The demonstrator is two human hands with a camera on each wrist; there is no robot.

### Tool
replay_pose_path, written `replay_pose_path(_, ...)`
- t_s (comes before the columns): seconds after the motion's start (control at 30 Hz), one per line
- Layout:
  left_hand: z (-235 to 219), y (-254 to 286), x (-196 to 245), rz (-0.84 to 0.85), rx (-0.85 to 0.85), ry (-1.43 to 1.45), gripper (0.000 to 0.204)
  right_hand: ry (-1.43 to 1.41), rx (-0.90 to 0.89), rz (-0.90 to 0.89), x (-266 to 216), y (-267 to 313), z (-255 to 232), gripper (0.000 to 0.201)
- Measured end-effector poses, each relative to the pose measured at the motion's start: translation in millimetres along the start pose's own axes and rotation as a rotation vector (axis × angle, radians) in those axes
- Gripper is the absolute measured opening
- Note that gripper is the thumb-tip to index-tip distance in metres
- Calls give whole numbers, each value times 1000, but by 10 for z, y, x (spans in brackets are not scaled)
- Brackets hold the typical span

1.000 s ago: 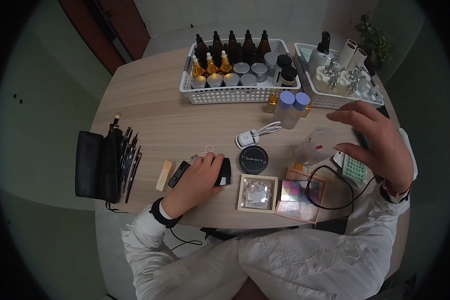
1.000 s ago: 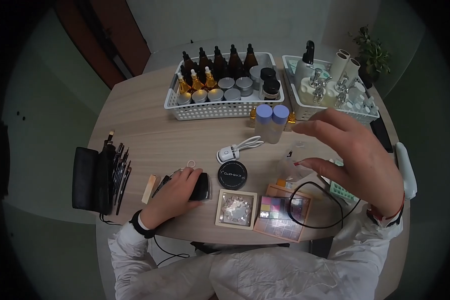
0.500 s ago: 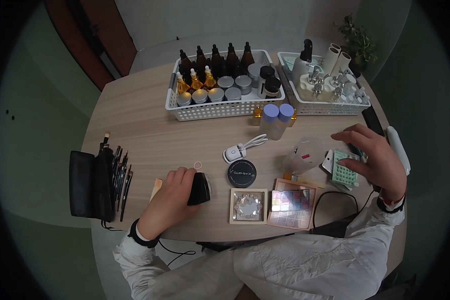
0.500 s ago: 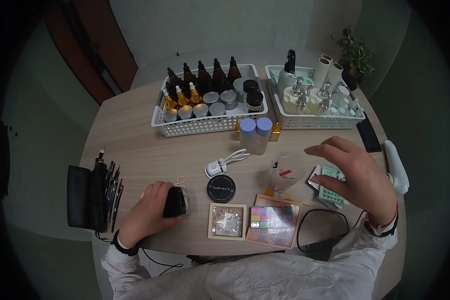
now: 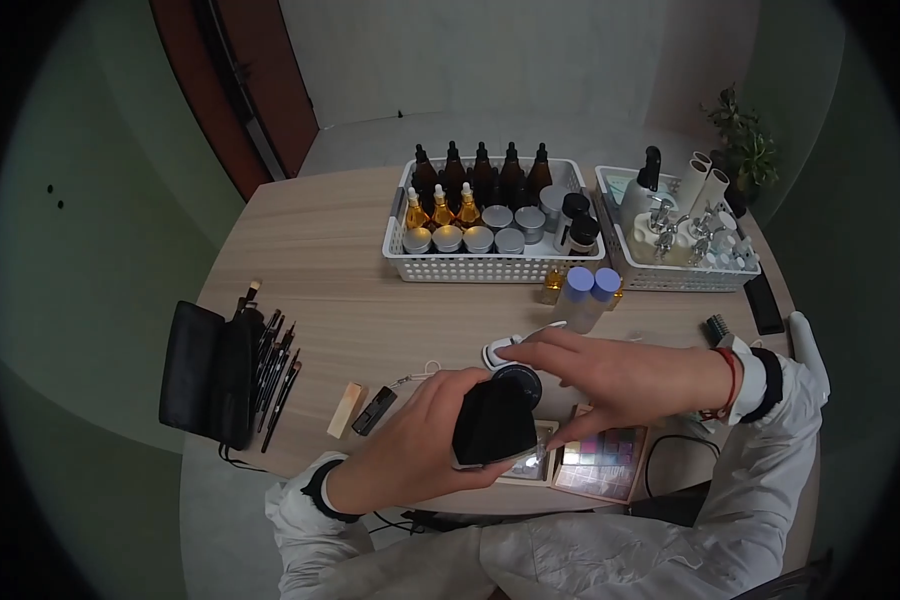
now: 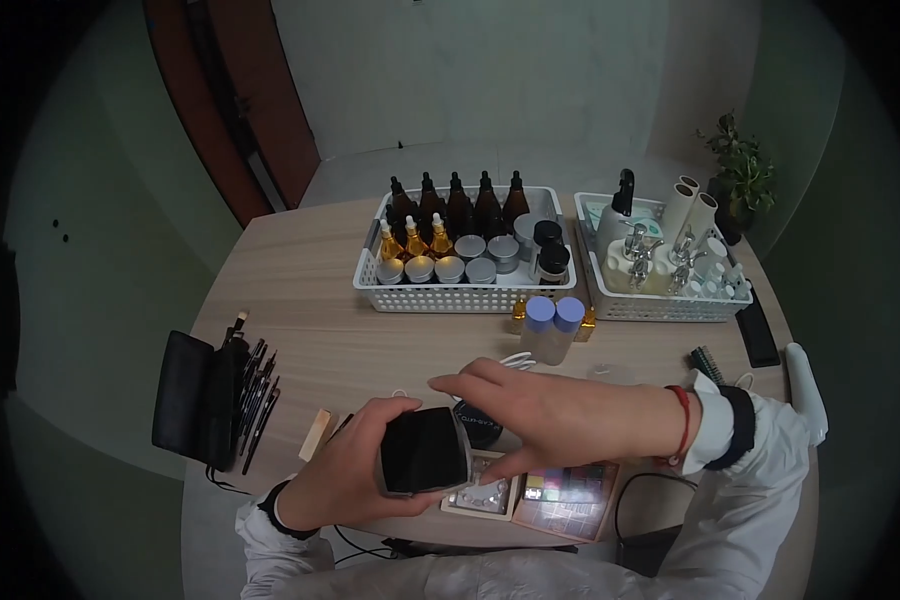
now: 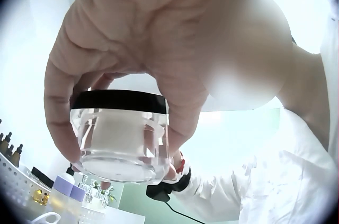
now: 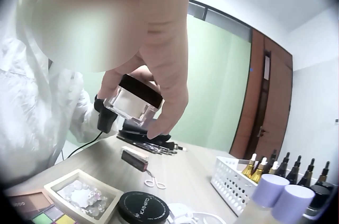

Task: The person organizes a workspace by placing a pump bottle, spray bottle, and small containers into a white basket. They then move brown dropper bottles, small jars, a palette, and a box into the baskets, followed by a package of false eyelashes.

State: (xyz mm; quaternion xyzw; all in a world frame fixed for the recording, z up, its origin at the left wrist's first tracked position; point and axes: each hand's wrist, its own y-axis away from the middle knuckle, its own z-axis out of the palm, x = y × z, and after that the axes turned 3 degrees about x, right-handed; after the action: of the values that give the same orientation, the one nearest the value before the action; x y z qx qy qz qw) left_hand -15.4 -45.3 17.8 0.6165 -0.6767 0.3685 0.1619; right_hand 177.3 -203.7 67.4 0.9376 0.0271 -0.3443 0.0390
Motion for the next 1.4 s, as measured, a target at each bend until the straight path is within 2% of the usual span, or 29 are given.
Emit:
replay_pose_path(0.07,48,-13,-28,-10,36,29,77,-46,1,-194,16,-163,143,79)
replay_pose_path(0.1,78,-9,-64,-43,46,71,79,-39,0,-198,1,-218,194,79)
replay_pose_path(0.2,113,11,-97,-106,71,149,82,-39,-10,-128,-12,-330,261,77)
replay_pose_path(0.27,100,16,-123,-137,80,187,83,83,-89,-62,10,-399,207,71)
replay_pose_path(0.33,78,21,-162,-62,198,202,83,134,-24,-67,95,-487,-32,65)
replay_pose_path(0.37,51,40,-179,-59,199,206,83,228,68,-54,158,-539,-188,63)
replay_pose_path(0.43,-30,112,-193,-53,189,70,80,393,226,90,439,-669,-528,67)
replay_pose_path(0.5,-81,179,-198,-57,170,36,79,439,265,352,689,-812,-796,69)
replay_pose_path(0.6,-135,281,-214,-84,148,28,76,394,261,418,1203,-956,-926,73)
replay_pose_path(0.63,-149,309,-233,-109,143,55,74,436,252,341,1420,-975,-912,80)
replay_pose_path(0.67,-160,333,-266,-101,148,58,74,445,253,344,1435,-1013,-910,80)
replay_pose_path(0.73,-176,367,-338,-104,146,3,76,553,78,517,1478,-1079,-873,87)
replay_pose_path(0.87,-217,377,-438,-92,154,42,76,527,-75,588,1623,-1184,-769,83)
replay_pose_path(1.03,-245,398,-531,-98,170,55,76,577,-119,585,1870,-1321,-720,80)
replay_pose_path(1.13,-263,412,-540,-117,164,92,76,552,-193,673,1888,-1393,-740,77)
replay_pose_path(1.3,-290,397,-544,-101,154,95,76,613,-310,684,1872,-1482,-793,63)
replay_pose_path(1.33,-291,398,-544,-99,151,93,76,610,-313,684,1882,-1488,-780,63)
replay_pose_path(1.4,-289,402,-544,-103,148,89,75,650,-279,636,1900,-1486,-750,50)
